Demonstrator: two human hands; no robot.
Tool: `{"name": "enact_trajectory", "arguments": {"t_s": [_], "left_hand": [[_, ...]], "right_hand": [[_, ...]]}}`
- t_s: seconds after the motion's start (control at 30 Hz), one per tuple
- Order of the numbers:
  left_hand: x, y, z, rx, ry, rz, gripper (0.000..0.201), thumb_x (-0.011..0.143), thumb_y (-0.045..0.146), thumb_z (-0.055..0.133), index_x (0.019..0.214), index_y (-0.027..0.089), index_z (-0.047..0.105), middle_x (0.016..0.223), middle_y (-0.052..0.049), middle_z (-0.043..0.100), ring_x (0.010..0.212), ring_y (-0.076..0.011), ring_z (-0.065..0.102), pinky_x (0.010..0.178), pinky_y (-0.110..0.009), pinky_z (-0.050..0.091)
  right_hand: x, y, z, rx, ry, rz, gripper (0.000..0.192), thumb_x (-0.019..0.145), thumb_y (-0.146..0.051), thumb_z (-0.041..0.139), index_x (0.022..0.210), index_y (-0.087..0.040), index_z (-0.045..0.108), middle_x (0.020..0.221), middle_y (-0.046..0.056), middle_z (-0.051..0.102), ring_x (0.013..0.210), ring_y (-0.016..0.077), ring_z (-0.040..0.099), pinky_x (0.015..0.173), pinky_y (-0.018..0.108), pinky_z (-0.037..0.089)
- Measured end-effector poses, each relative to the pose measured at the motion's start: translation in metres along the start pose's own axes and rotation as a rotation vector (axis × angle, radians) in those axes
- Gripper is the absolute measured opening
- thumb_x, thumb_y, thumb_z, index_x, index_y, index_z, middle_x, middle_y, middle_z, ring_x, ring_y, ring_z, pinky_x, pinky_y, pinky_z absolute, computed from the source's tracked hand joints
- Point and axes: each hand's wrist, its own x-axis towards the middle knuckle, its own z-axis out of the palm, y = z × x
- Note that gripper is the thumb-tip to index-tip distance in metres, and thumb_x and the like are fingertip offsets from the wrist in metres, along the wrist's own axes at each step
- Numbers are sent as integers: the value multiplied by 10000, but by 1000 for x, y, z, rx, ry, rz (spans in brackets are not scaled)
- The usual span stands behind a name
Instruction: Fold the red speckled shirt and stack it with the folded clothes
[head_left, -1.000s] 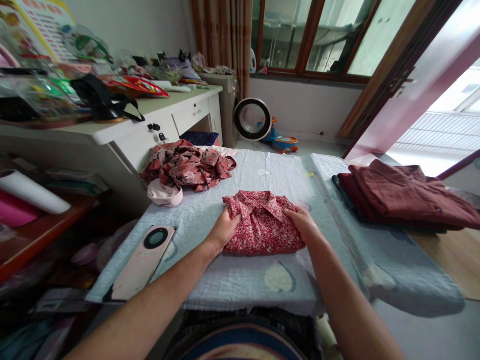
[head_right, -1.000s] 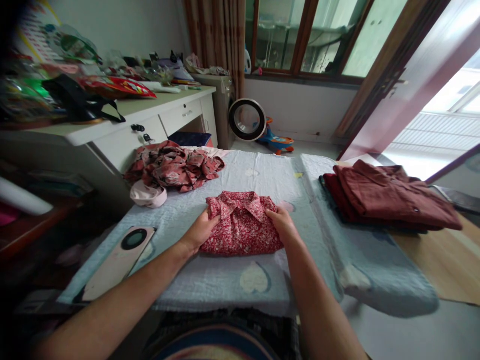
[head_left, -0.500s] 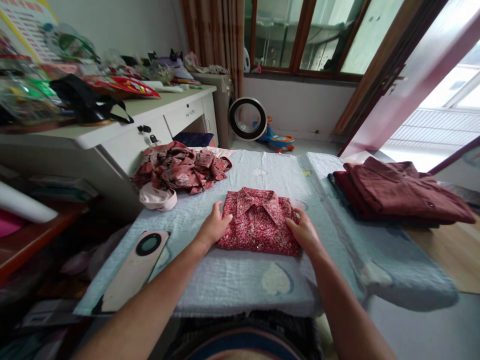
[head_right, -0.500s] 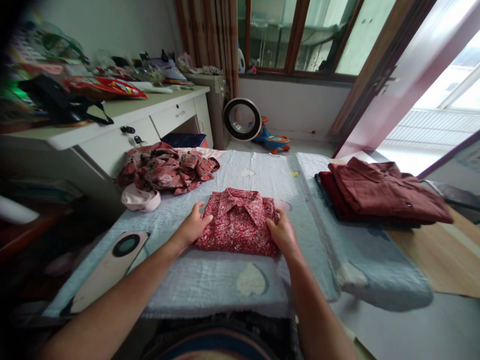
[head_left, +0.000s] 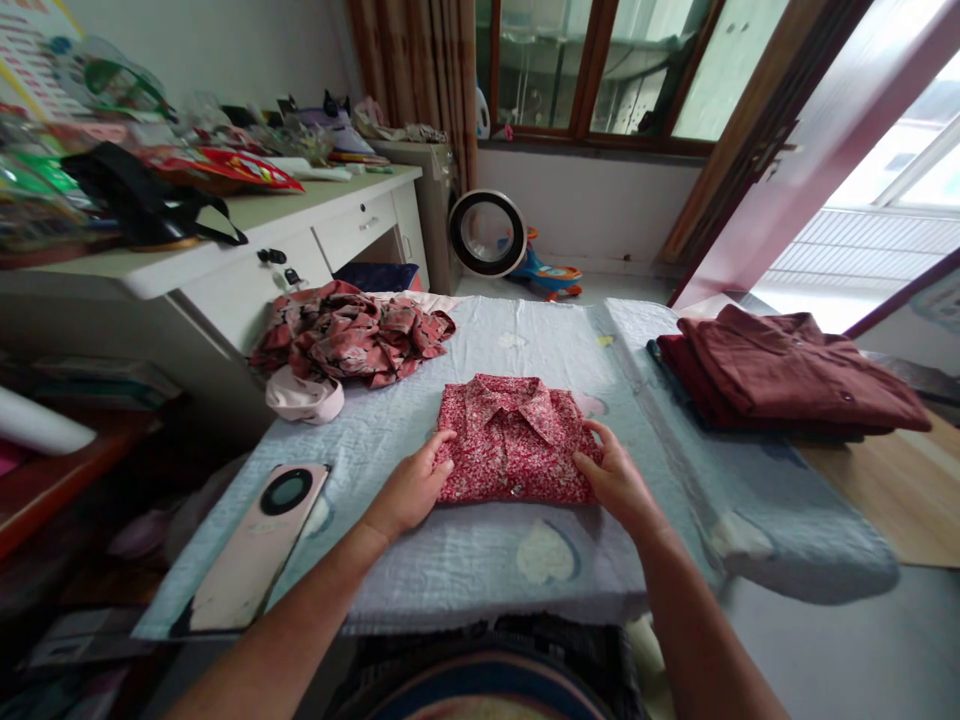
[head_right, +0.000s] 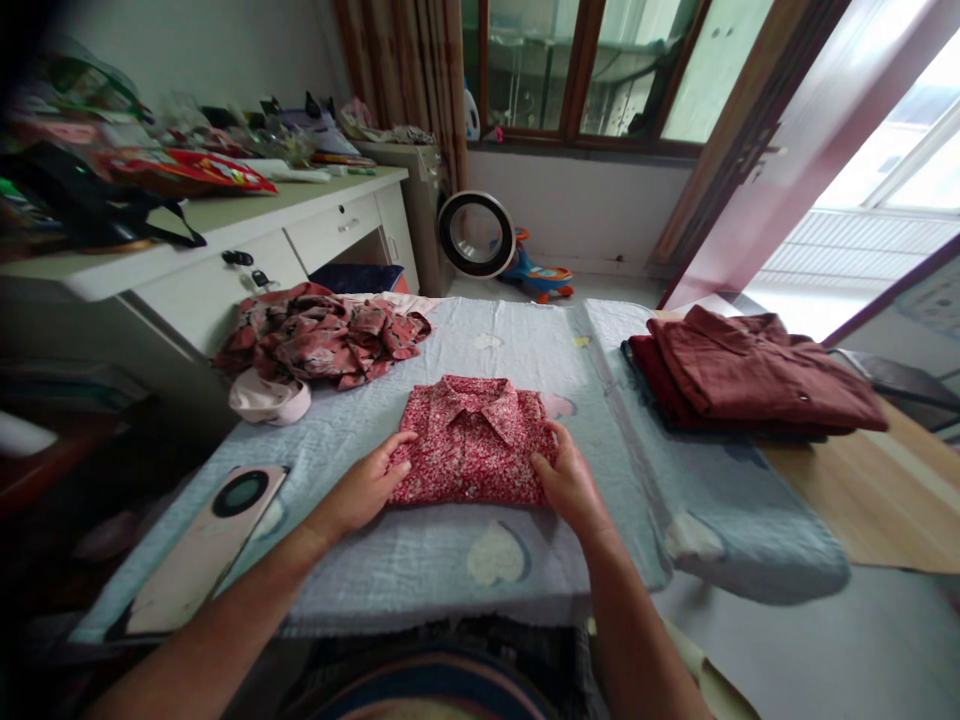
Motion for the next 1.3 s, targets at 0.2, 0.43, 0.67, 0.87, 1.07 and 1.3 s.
{"name": "enact_trajectory", "arguments": {"t_s": [0.2, 0.43, 0.67, 0.87, 1.07, 1.3], "left_hand": [[-10, 13, -16, 641, -34, 76, 352, 851, 278, 561, 1179, 251, 687, 987, -116, 699, 919, -299, 645, 858, -401, 457], [31, 74, 10, 667, 46, 455, 269, 924, 237, 484, 1090, 221, 695, 1129, -92, 656, 1050, -259, 557, 973, -403, 411], [77, 82, 82, 598, 100, 374, 398, 983, 425, 426, 1001, 151, 714, 1081, -168, 655, 1066, -309, 557, 952, -444, 385], [83, 63, 96, 678, 143, 323, 272, 947, 368, 503, 937, 180, 699, 1006, -139, 648, 1020, -296, 558, 862, -417, 409], [83, 59, 97, 638, 161, 313, 170, 943, 277, 515, 888, 199, 656, 962, -88, 678, 980, -257, 583, 831, -380, 415], [81, 61, 97, 659, 164, 297, 206, 931, 210, 535, 1123, 221, 608, 1033, -46, 715, 998, -241, 611, 846, -380, 419]], "right_hand": [[1, -12, -22, -545, -24, 53, 581, 819, -359, 582, 1356, -148, 509, 811, 79, 699, 765, 252, 644, 685, 318, 412], [63, -57, -27, -537, 17, -306, 324, 878, -229, 466, 1124, -199, 675, 899, 65, 686, 786, 180, 603, 733, 278, 412], [131, -40, 23, -452, -44, -375, 396, 765, -68, 478, 1031, -185, 748, 958, 88, 646, 911, 196, 583, 853, 293, 434], [142, -6, 45, -277, -41, -413, 370, 825, -94, 415, 976, -184, 741, 1018, 93, 660, 995, 196, 587, 939, 315, 432], [144, 3, 47, -239, 23, -429, 245, 825, -146, 440, 907, -192, 667, 945, 76, 677, 959, 205, 599, 927, 328, 439], [142, 8, 54, -221, 144, -432, 171, 823, -183, 450, 861, -211, 614, 882, 76, 675, 897, 218, 603, 884, 343, 455]]}}
